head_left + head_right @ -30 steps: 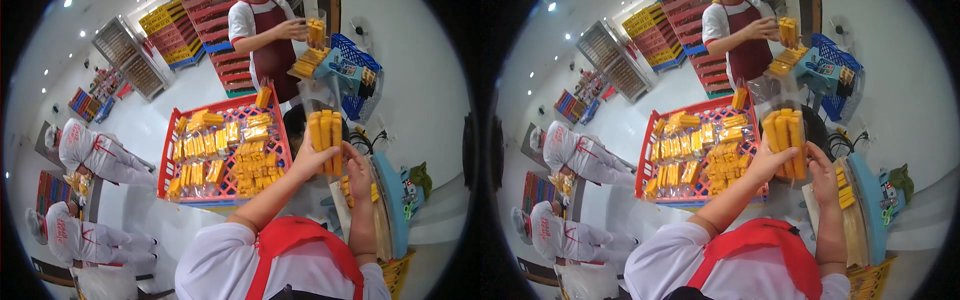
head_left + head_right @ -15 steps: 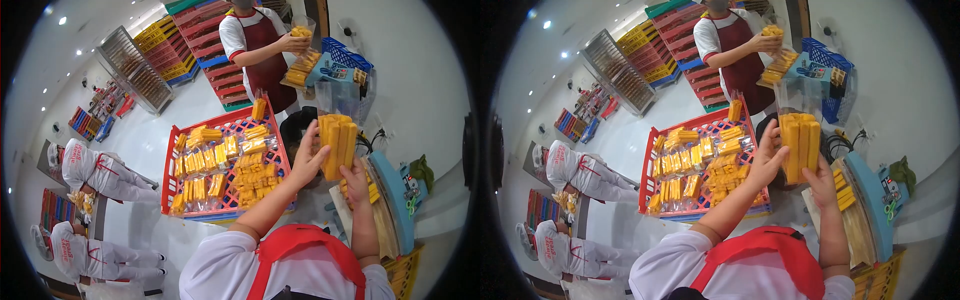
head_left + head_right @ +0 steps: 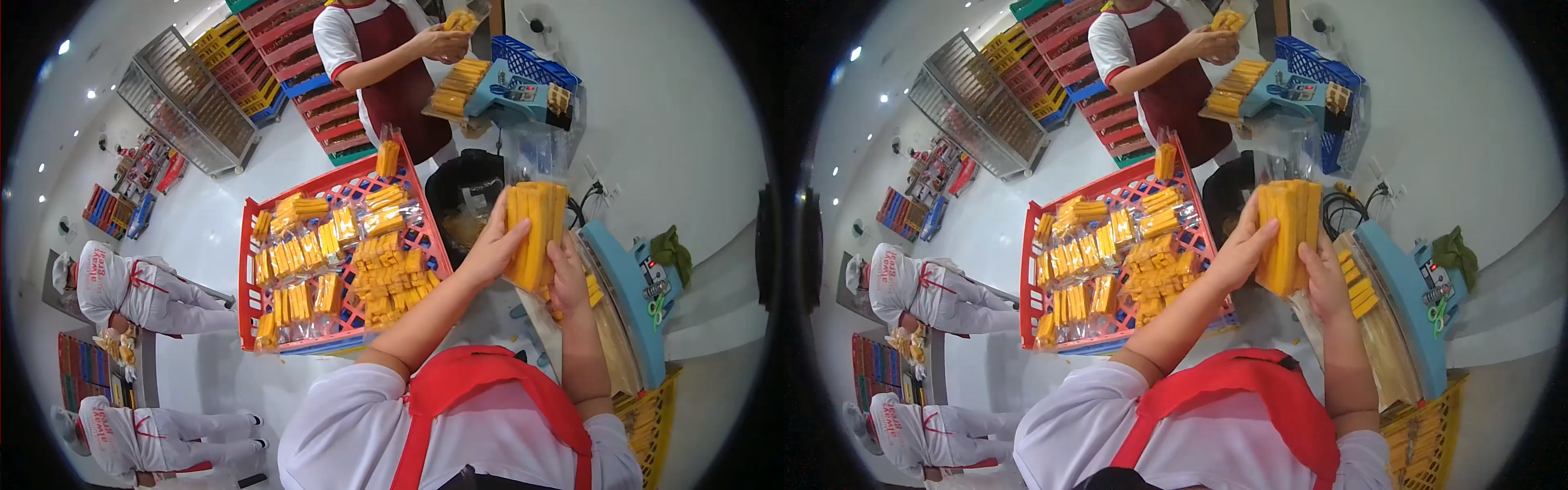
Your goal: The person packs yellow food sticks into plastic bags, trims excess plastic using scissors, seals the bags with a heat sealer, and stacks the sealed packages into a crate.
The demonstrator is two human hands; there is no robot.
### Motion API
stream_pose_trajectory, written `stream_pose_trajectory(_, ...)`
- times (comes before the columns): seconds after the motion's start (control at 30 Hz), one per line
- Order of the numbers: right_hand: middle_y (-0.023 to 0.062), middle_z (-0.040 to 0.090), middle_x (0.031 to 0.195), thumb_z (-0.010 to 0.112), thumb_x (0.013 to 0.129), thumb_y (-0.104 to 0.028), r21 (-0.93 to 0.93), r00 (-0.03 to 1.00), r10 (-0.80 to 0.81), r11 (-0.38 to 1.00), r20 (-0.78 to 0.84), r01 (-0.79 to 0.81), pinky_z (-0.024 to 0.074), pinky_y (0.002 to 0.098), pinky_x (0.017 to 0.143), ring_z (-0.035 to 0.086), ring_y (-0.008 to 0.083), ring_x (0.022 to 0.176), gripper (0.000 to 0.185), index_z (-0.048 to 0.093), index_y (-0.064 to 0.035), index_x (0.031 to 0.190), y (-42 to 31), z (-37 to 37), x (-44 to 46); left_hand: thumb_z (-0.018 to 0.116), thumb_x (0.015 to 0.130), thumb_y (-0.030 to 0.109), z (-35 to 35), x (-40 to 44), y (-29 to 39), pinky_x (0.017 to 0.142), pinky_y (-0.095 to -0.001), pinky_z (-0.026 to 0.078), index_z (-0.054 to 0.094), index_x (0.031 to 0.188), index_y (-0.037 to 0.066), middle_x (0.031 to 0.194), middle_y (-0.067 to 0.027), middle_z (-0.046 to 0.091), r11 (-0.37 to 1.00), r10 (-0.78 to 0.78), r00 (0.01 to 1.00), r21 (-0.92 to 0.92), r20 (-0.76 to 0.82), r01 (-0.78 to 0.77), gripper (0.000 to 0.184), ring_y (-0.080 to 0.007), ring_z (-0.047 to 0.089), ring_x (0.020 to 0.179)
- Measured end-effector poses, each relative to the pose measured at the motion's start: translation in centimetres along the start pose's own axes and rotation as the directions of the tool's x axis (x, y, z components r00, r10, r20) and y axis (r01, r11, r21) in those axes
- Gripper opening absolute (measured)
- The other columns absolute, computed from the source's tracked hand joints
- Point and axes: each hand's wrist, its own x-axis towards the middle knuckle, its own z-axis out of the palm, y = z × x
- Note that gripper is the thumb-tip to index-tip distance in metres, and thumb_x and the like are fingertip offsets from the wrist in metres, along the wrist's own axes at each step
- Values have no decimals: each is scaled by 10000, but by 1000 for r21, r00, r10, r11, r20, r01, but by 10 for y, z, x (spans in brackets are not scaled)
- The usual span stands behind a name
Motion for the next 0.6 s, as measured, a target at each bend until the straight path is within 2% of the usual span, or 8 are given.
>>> stream_pose_trajectory(0.1, 121, 322, 1313, 463, 845, -104, -52, 998, -42, 998, -48, 40, 229, 320, 1002, 305, 204, 1215, 533, 234, -20, 1320, 2, 3, -2, 589, 786, 161, -5, 0, 7, 923, -288, 326, -121, 1336, 80, 1273, -152, 299, 979, -175, 984, 106, -10, 175, 902, -203, 385, 1124)
stream_pose_trajectory(0.17, 160, 271, 1345, 458, 855, -164, -530, 979, -162, 823, 122, 202, 186, 338, 1020, 235, 250, 1259, 486, 302, -26, 1294, 4, -3, 4, 632, 747, 124, -5, 3, -5, 889, -311, 366, -111, 1337, 89, 1213, -137, 372, 983, -17, 998, 179, -68, 29, 949, -201, 427, 1075)
stream_pose_trajectory(0.2, 171, 250, 1354, 448, 859, -203, -682, 962, -195, 678, 191, 273, 171, 344, 1024, 205, 269, 1270, 470, 330, -31, 1281, -8, 0, 5, 616, 757, 127, -6, 5, -4, 883, -329, 384, 9, 1344, 71, 1199, -114, 398, 998, -64, 991, -3, -116, 64, 846, -197, 426, 1087)
stream_pose_trajectory(0.23, 183, 229, 1363, 438, 864, -242, -797, 942, -206, 502, 265, 334, 156, 350, 1028, 175, 288, 1281, 460, 358, -37, 1268, -23, 5, 9, 577, 795, 196, -19, 11, -12, 869, -347, 407, 222, 1302, 73, 1195, -108, 424, 948, -175, 984, -261, 42, 180, 631, -229, 440, 1090)
stream_pose_trajectory(0.3, 185, 222, 1366, 429, 861, -306, -828, 894, -151, 336, 422, 448, 151, 363, 1028, 142, 309, 1288, 488, 362, -48, 1270, -38, 5, 36, 503, 837, 311, -15, 7, -5, 858, -401, 420, 382, 1211, 90, 1176, -109, 457, 761, -376, 924, -543, 76, 354, 450, -265, 470, 1060)
stream_pose_trajectory(0.4, 144, 329, 1321, 445, 854, -305, -824, 882, 111, 426, 458, 374, 221, 310, 1004, 277, 239, 1245, 481, 388, -47, 1257, -41, 5, 83, 418, 860, 406, -15, 15, -9, 855, -436, 419, 420, 1178, 92, 1150, -117, 484, 594, -445, 880, -680, 169, 430, 447, -272, 490, 1037)
stream_pose_trajectory(0.47, 97, 491, 1183, 501, 837, -321, -654, 784, 578, 687, 226, -318, 350, 270, 908, 453, 164, 1098, 424, 501, -44, 1158, -50, 14, 99, 391, 865, 421, -22, 17, -17, 857, -444, 415, 423, 1175, 93, 1143, -111, 489, 527, -504, 850, -726, 154, 443, 452, -265, 495, 1031)
stream_pose_trajectory(0.6, 7, 602, 955, 570, 805, -303, -517, 695, 689, 680, 207, -520, 444, 235, 742, 565, 85, 857, 313, 593, -50, 988, -25, 2, 117, 349, 870, 453, -37, 16, -33, 861, -425, 412, 440, 1159, 113, 1140, -89, 496, 396, -571, 810, -818, 136, 416, 456, -249, 496, 1034)
